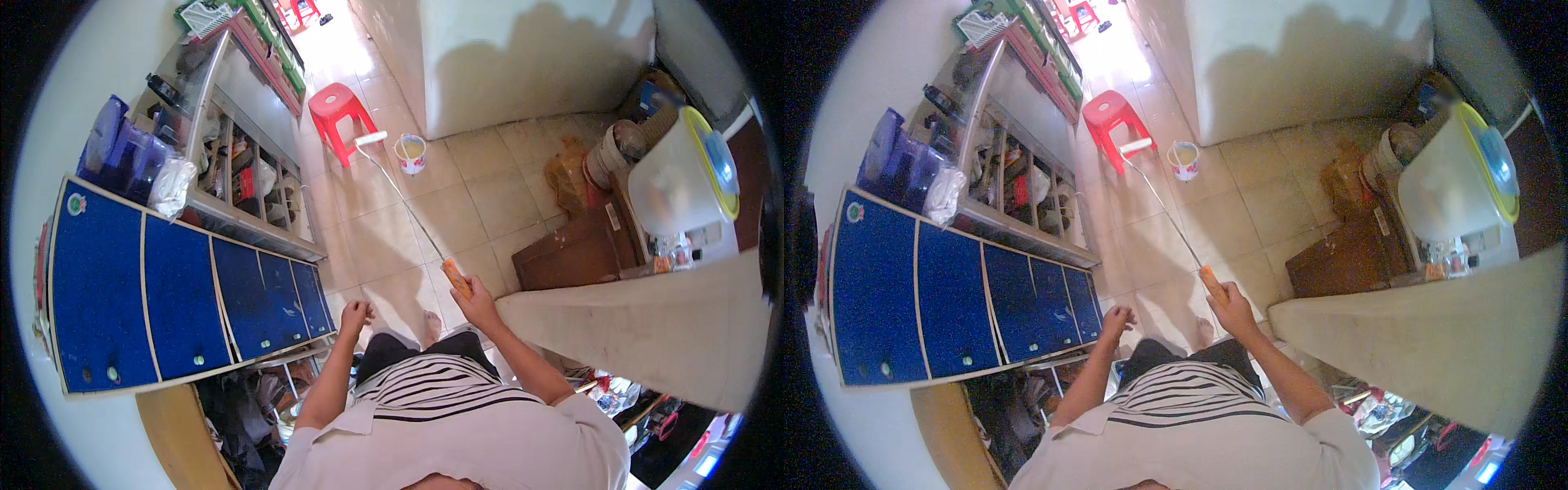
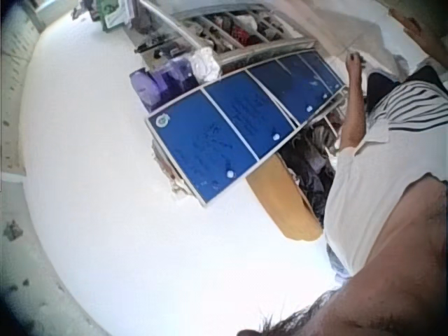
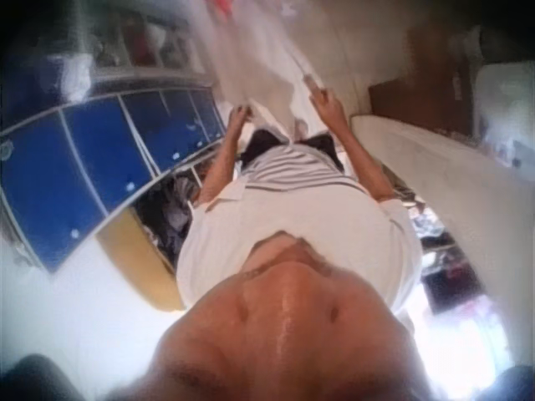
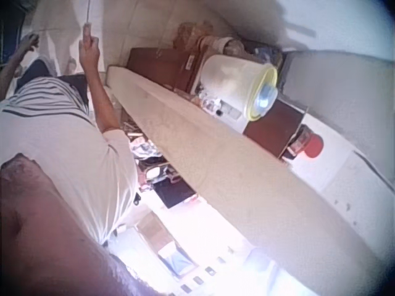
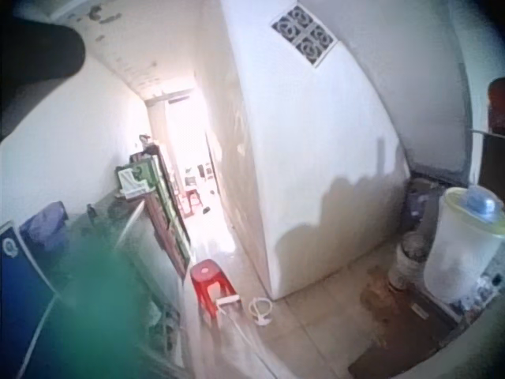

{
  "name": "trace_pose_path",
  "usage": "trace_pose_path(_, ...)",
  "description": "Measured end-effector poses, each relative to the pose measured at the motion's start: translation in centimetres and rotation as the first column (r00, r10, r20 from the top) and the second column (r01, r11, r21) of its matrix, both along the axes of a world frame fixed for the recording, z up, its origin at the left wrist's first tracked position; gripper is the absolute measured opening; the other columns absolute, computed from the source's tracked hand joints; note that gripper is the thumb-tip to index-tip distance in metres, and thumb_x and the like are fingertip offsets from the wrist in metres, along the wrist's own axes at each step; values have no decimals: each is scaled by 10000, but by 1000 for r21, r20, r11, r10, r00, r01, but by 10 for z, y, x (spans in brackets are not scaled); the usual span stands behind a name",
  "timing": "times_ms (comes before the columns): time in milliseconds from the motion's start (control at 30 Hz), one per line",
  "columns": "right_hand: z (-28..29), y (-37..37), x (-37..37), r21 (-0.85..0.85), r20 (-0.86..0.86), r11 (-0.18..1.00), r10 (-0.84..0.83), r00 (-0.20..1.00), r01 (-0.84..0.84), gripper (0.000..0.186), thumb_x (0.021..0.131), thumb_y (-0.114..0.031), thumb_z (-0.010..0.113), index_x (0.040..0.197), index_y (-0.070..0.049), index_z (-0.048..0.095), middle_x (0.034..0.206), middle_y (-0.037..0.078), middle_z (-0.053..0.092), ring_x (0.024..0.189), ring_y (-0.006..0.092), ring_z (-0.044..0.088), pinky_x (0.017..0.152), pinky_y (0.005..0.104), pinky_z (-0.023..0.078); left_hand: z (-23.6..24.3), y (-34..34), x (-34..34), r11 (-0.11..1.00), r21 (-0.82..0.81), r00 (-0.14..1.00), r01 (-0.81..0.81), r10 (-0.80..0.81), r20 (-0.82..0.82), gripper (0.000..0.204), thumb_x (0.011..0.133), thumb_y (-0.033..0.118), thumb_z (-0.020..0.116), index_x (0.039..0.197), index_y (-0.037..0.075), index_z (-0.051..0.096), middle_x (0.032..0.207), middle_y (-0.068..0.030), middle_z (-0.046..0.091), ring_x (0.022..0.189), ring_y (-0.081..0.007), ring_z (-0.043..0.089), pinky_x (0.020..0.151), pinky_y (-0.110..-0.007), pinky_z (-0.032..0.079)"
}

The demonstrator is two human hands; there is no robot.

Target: The person paints a wall using a roller and a brush, dipping them into a tray and a bucket of paint.

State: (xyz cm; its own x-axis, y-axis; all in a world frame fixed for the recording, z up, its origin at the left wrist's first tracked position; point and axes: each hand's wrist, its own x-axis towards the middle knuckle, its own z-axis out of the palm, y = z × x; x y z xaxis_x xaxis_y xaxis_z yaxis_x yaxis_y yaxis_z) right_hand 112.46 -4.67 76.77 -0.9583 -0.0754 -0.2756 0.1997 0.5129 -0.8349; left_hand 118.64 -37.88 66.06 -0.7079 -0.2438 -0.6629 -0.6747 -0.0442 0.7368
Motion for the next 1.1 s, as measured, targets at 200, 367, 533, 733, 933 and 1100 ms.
trace_pose_path(200, -5, -45, -138, -77, 24, 997, -16, 1000, 18, 428, 861, -335, 659, 1141, -42, 521, 982, 205, 658, 918, 354, 653, 793, 417, 502, -34, -6, -182, 990, 48, 990, 129, -131, 44, 255, 918, 247, 537, 974, 5, 594, 837, -96, 650, 702, -174, 659, 556, -296, 517)
trace_pose_path(367, -13, -92, -270, -85, 63, 996, -32, 997, 37, 439, 858, -296, 674, 1164, -20, 522, 999, 189, 655, 913, 304, 652, 801, 390, 499, -123, -55, -374, 988, 112, 987, 110, -122, 103, 257, 908, 265, 565, 1006, 29, 590, 867, -90, 657, 767, -188, 666, 612, -326, 521)
trace_pose_path(533, -37, -127, -387, -40, 116, 994, -100, 988, 105, 423, 854, -241, 690, 1172, -20, 519, 1021, 177, 647, 936, 263, 643, 816, 367, 500, -201, -78, -533, 991, 76, 986, 106, -115, 122, 285, 903, 278, 576, 1010, 16, 597, 880, -90, 673, 778, -183, 663, 618, -325, 519)
trace_pose_path(733, -84, -151, -528, -42, 207, 993, -96, 974, 107, 444, 852, -226, 706, 1192, -29, 499, 1022, 164, 651, 919, 251, 650, 799, 357, 508, -312, -86, -701, 976, -65, 976, 206, -200, 89, 316, 878, 294, 616, 1015, 9, 624, 909, -99, 682, 794, -181, 654, 619, -320, 513)
trace_pose_path(933, -160, -155, -665, -53, 242, 993, -89, 966, 104, 443, 846, -222, 714, 1183, -32, 499, 1004, 170, 657, 906, 269, 658, 786, 368, 516, -383, -63, -828, 972, -94, 969, 217, -203, 139, 358, 828, 281, 649, 1032, -12, 629, 937, -136, 682, 857, -205, 652, 708, -329, 512)
trace_pose_path(1100, -210, -148, -748, -6, 366, 997, -70, 928, 78, 445, 857, -166, 700, 1207, -7, 476, 1053, 134, 618, 951, 201, 608, 841, 326, 485, -442, -36, -923, 980, -135, 980, 150, -129, 152, 477, 775, 305, 679, 1099, -36, 595, 1044, -193, 667, 970, -266, 648, 869, -347, 497)
